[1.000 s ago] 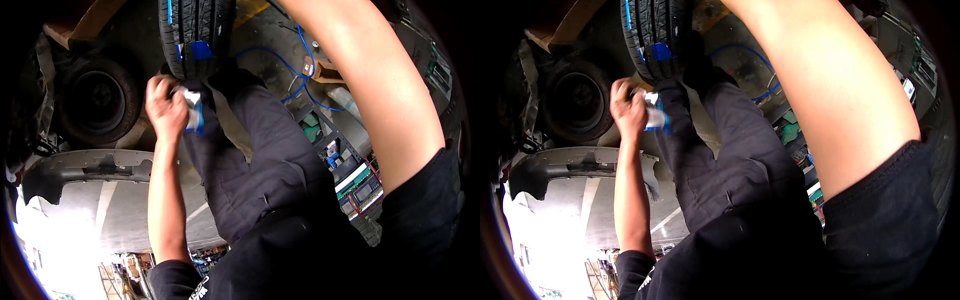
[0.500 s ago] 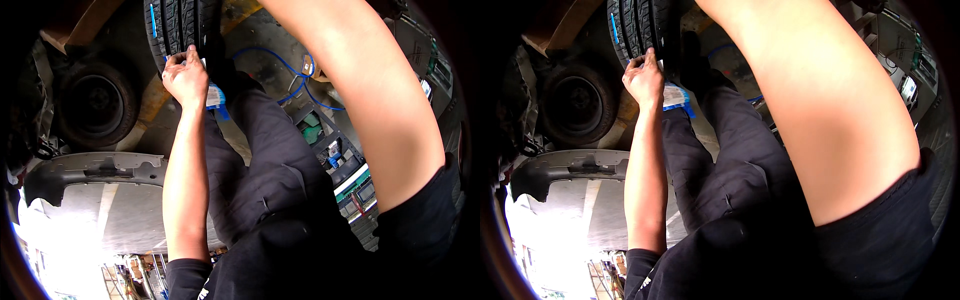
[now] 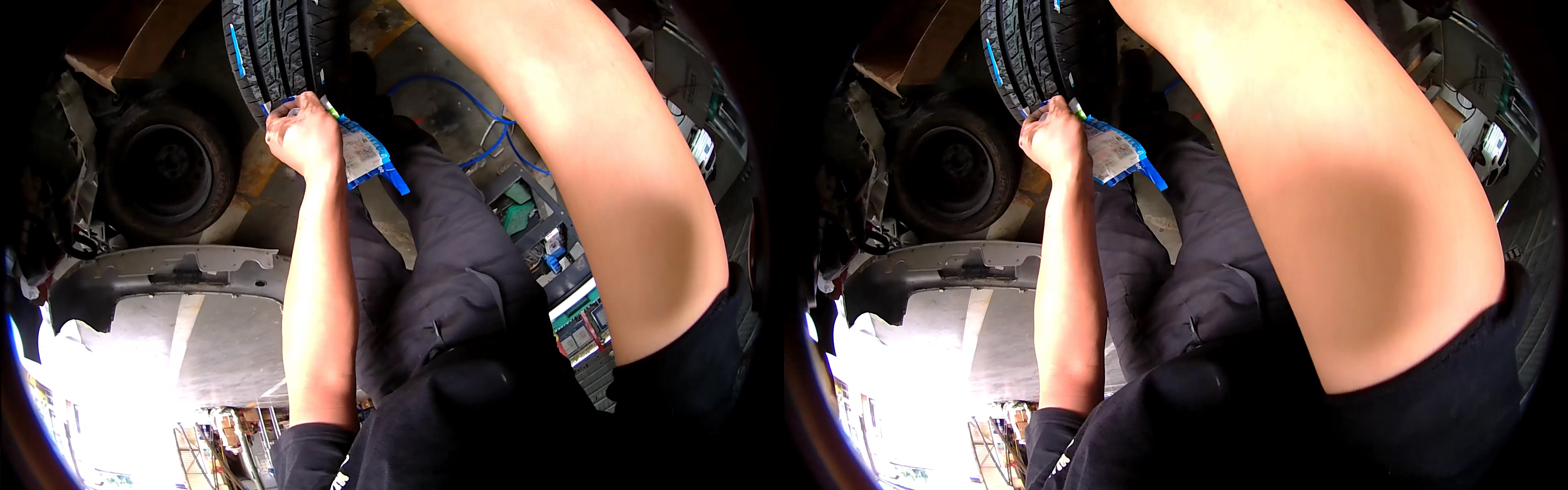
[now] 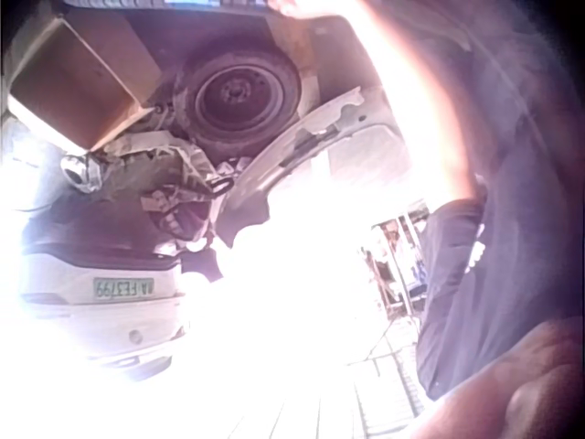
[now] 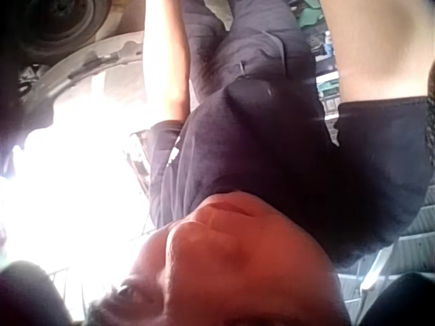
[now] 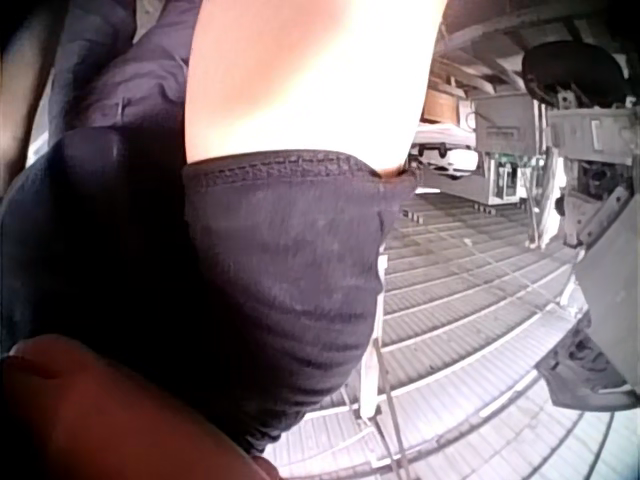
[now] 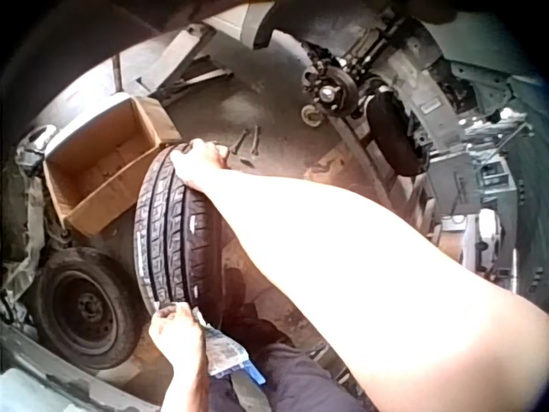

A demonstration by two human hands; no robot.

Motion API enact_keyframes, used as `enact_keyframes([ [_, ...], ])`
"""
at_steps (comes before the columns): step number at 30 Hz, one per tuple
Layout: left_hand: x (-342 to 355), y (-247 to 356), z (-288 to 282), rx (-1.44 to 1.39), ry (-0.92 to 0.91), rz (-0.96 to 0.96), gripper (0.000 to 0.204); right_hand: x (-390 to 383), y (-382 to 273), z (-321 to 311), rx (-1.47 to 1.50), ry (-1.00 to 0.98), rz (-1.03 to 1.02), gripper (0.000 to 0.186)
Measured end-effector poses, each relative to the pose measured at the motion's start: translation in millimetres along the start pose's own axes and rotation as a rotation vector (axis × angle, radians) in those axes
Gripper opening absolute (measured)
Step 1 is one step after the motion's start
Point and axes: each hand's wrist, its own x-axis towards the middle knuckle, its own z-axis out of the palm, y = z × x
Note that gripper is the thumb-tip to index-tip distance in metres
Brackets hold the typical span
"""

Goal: The person walks through a garage, retrieves pliers, and works on a car's wheel assembly. They use a wrench to loosen bolts, remove a bolt, and then handle a tire, peeling off its label.

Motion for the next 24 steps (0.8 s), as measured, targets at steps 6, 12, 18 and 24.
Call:
enact_keyframes([
  [6, 4.3, -3.6, 4.9, 0.057, 0.042, -0.07, 0.027, -9.5, -9.1, -5.0, 0.002, -0.011, 0.05, 0.061],
  [12, 1.9, -2.8, -6.9, 0.183, -0.007, 0.045, 0.029, -15.7, -10.2, -6.7, 0.01, -0.037, 0.084, 0.063],
  [18, -5.6, -7.1, -14.1, 0.025, -0.021, -0.214, 0.033, -10.5, -4.9, 0.7, -0.011, -0.009, 0.062, 0.063],
  [24, -10.1, -7.6, -36.0, -0.182, -0.075, -0.28, 0.037, -8.4, -5.4, 4.5, -0.022, -0.004, 0.032, 0.063],
])
